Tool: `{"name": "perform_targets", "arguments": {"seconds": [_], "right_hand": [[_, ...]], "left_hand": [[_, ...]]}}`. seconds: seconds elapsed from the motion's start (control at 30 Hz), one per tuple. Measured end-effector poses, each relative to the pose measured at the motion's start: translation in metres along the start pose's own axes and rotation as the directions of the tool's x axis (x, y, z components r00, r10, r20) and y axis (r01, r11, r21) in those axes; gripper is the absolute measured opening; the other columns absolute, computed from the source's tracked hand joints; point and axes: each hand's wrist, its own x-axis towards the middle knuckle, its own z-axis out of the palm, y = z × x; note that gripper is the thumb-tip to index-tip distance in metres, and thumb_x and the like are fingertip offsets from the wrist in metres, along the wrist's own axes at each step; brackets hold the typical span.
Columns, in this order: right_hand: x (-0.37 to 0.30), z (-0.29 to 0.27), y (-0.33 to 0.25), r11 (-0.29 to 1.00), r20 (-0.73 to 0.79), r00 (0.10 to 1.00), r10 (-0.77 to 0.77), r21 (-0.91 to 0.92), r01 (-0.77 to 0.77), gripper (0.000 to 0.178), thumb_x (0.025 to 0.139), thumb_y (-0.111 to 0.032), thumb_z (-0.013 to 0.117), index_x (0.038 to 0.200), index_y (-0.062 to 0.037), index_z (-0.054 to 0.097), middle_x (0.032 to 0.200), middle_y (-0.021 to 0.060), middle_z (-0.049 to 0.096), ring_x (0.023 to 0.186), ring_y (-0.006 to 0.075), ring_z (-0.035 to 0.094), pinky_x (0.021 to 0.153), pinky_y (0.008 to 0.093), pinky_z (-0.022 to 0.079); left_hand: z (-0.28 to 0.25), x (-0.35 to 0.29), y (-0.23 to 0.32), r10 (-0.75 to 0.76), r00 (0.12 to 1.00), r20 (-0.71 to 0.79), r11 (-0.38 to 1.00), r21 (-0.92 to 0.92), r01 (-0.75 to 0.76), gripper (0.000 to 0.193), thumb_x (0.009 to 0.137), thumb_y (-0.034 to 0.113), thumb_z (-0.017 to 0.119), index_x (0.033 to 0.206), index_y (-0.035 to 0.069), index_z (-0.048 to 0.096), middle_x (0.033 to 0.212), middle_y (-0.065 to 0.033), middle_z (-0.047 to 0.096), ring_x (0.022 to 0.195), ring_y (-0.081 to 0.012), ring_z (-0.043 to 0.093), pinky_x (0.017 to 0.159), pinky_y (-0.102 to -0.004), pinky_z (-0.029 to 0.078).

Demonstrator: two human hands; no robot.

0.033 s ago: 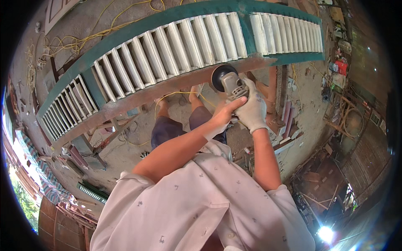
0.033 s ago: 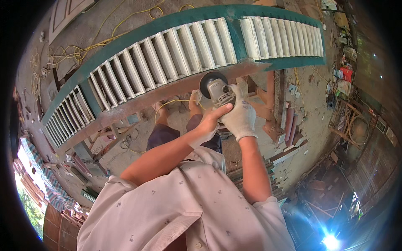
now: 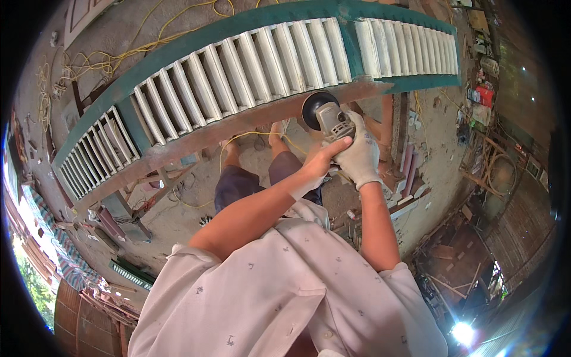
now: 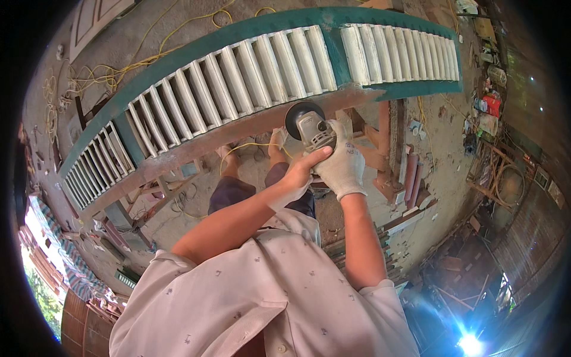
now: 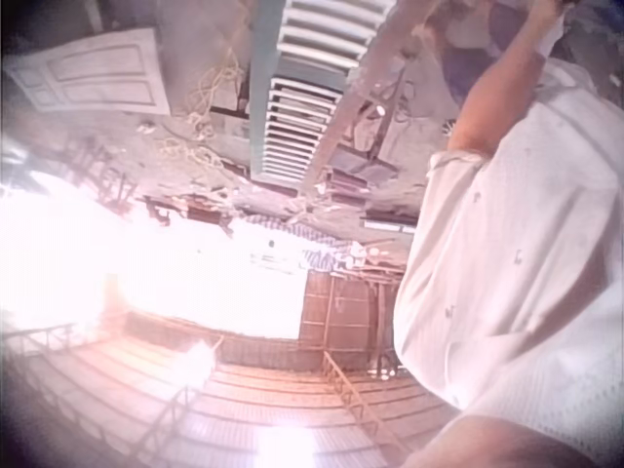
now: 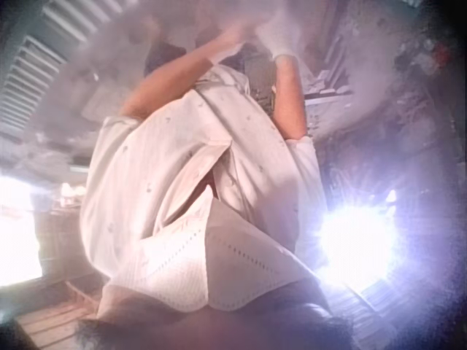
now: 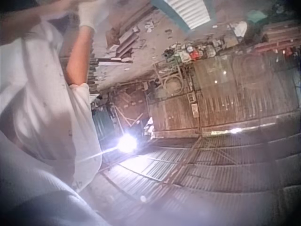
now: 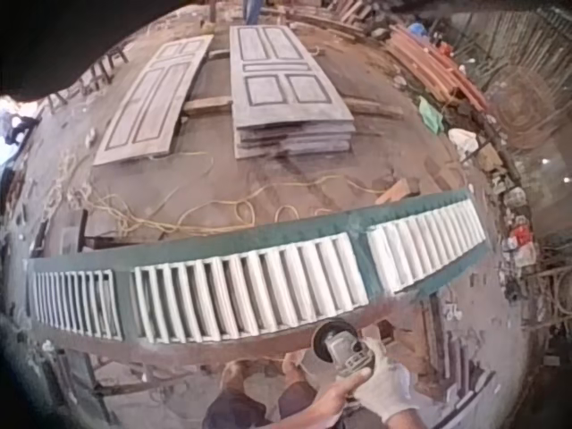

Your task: The person uses an angle grinder to sand the surface of long wooden slats arranged on a green workbench. They move the tool back and forth along the slats, occasionally repositioning their hands and stepping around the work area.

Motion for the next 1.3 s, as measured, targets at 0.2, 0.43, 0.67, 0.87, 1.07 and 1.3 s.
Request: {"name": "perform_targets", "arguments": {"seconds": [0.2, 0.43, 0.67, 0.87, 1.07, 1.3], "right_hand": [[-0.010, 0.059, -0.018, 0.977, -0.024, 0.981, -0.191, 0.096, 0.193, 0.078, 0.081, -0.038, 0.084, 0.150, -0.0174, 0.052, 0.113, 0.0228, 0.077, 0.103, 0.0468, 0.075, 0.089, 0.0554, 0.058], [-0.001, 0.045, -0.024, 0.986, 0.038, 0.986, -0.160, 0.049, 0.158, 0.079, 0.079, -0.032, 0.082, 0.150, -0.0154, 0.054, 0.128, 0.0216, 0.074, 0.117, 0.0427, 0.072, 0.098, 0.0535, 0.056], [0.019, -0.007, 0.018, 0.998, 0.033, 0.998, -0.054, 0.010, 0.054, 0.073, 0.084, -0.032, 0.079, 0.150, -0.0198, 0.050, 0.116, 0.0220, 0.077, 0.106, 0.0463, 0.074, 0.091, 0.0547, 0.057], [0.031, -0.039, 0.047, 1.000, 0.007, 1.000, 0.016, -0.008, -0.016, 0.076, 0.082, -0.034, 0.083, 0.149, -0.0205, 0.051, 0.115, 0.0226, 0.077, 0.107, 0.0464, 0.074, 0.093, 0.0536, 0.057], [0.046, -0.062, 0.085, 1.000, -0.139, 0.990, 0.009, 0.016, -0.006, 0.078, 0.078, -0.037, 0.088, 0.146, -0.0187, 0.056, 0.118, 0.0208, 0.077, 0.109, 0.0442, 0.075, 0.094, 0.0516, 0.058], [0.041, -0.053, 0.069, 0.999, -0.102, 0.995, 0.011, 0.036, -0.007, 0.080, 0.077, -0.037, 0.089, 0.146, -0.0159, 0.056, 0.121, 0.0196, 0.077, 0.112, 0.0429, 0.075, 0.096, 0.0503, 0.058]], "left_hand": [[-0.053, -0.039, 0.001, 0.177, 0.984, -0.013, 0.983, -0.054, -0.178, 0.058, 0.100, 0.039, 0.076, 0.145, 0.004, 0.062, 0.133, -0.0095, 0.071, 0.120, -0.0217, 0.069, 0.103, -0.0368, 0.054], [-0.051, -0.031, 0.000, 0.184, 0.982, -0.042, 0.977, -0.100, -0.187, 0.060, 0.100, 0.031, 0.075, 0.150, 0.002, 0.056, 0.140, -0.0124, 0.067, 0.124, -0.0231, 0.067, 0.109, -0.0375, 0.052], [0.012, 0.016, -0.004, 0.202, 0.979, -0.021, 0.979, 0.007, -0.202, 0.054, 0.101, 0.035, 0.075, 0.141, 0.001, 0.064, 0.126, -0.0096, 0.074, 0.114, -0.0214, 0.071, 0.102, -0.0356, 0.054], [0.039, 0.049, -0.017, 0.070, 0.997, 0.010, 0.995, 0.073, -0.071, 0.057, 0.100, 0.046, 0.075, 0.139, 0.006, 0.066, 0.124, -0.0087, 0.074, 0.113, -0.0222, 0.071, 0.097, -0.0373, 0.056], [0.076, 0.089, -0.014, -0.050, 0.990, 0.132, 0.971, 0.238, 0.017, 0.069, 0.099, 0.061, 0.069, 0.141, 0.006, 0.065, 0.132, -0.0085, 0.070, 0.124, -0.0244, 0.067, 0.105, -0.0444, 0.052], [0.068, 0.069, -0.008, -0.035, 0.997, 0.072, 0.978, 0.210, 0.019, 0.075, 0.097, 0.059, 0.072, 0.146, 0.004, 0.061, 0.136, -0.0134, 0.069, 0.126, -0.0282, 0.065, 0.111, -0.0488, 0.050]]}}
